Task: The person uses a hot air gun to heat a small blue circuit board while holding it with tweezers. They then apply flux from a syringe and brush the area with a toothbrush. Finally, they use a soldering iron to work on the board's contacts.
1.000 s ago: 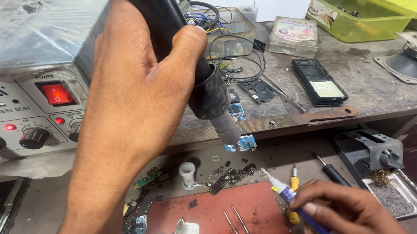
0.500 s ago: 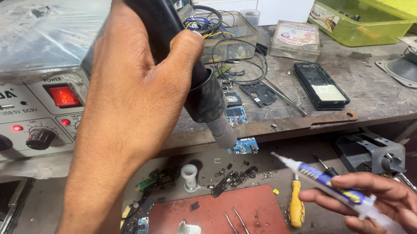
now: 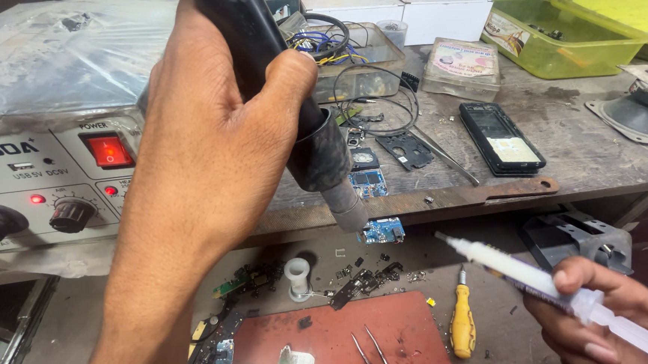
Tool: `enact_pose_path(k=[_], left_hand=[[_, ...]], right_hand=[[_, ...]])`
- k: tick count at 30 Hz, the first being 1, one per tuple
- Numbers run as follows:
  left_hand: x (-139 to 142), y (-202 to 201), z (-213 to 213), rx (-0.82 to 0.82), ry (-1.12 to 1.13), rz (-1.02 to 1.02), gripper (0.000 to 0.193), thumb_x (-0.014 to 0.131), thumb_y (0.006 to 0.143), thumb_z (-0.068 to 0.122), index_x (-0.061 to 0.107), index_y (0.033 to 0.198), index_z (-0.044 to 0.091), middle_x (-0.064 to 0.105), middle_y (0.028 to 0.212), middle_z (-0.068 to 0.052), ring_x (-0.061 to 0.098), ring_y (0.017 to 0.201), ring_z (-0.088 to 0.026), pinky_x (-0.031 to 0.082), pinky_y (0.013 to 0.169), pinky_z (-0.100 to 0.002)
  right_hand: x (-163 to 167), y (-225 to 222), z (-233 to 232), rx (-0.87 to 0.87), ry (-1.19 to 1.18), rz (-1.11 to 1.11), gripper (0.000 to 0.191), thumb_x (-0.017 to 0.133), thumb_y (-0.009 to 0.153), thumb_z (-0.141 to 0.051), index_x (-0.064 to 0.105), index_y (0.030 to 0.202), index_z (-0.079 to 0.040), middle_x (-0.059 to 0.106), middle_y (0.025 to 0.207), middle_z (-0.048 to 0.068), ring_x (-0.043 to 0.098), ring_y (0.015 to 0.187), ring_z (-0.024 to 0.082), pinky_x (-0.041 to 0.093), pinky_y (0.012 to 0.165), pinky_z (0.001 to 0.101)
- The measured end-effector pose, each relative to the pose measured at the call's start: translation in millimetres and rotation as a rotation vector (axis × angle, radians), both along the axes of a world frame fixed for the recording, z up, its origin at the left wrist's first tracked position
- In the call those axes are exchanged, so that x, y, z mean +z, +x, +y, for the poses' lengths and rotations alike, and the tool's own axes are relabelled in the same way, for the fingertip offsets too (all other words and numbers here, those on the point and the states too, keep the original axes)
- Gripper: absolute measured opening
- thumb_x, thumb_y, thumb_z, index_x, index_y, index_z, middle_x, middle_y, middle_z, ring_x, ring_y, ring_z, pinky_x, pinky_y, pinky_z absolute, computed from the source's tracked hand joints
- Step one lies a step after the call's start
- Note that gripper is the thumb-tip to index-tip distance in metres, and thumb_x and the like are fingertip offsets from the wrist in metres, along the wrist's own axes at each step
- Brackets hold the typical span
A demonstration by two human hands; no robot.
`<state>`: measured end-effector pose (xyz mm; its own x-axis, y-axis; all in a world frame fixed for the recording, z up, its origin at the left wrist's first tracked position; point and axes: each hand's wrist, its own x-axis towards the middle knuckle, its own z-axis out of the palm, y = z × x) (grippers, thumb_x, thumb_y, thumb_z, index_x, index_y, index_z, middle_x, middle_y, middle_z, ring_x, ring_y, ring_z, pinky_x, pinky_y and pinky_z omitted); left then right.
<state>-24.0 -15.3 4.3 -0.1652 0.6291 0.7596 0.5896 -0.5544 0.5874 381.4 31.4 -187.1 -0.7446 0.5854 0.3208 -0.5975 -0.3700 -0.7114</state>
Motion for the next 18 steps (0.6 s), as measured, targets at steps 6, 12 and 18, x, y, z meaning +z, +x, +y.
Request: enact_pose_path(k=[6,12,18], left_hand=[[1,0,0,0.028,-0.108,-0.034,0.029,0.061,0.094,0.021,0.054,0.114,0.002,0.069,0.086,-0.005,0.067,0.078,-0.015,0.055,0.074,-0.035],[1,-2,0,-0.01,-0.036,-0.009,0.027,0.059,0.094,0.019,0.053,0.113,0.002,0.067,0.088,-0.004,0.066,0.08,-0.013,0.055,0.076,-0.033],[1,-1,0,-0.01,-0.023,-0.01,0.029,0.06,0.094,0.018,0.053,0.117,0.002,0.067,0.088,-0.004,0.066,0.079,-0.013,0.054,0.075,-0.033]], right_hand=[[29,-19,4,0.15,-0.234,-0.025,0.018,0.047,0.113,-0.015,0.044,0.126,-0.003,0.043,0.087,0.015,0.045,0.054,0.018,0.051,0.05,0.0282],[30,-21,-2,0.001,-0.053,-0.041,0.036,0.057,0.101,-0.028,0.044,0.125,-0.004,0.042,0.089,0.014,0.038,0.055,0.019,0.048,0.05,0.0287],[56,-15,-2,0.028,0.001,-0.101,0.026,0.037,0.116,-0.019,0.039,0.135,0.0,0.046,0.073,0.015,0.048,0.049,0.024,0.049,0.045,0.0337]])
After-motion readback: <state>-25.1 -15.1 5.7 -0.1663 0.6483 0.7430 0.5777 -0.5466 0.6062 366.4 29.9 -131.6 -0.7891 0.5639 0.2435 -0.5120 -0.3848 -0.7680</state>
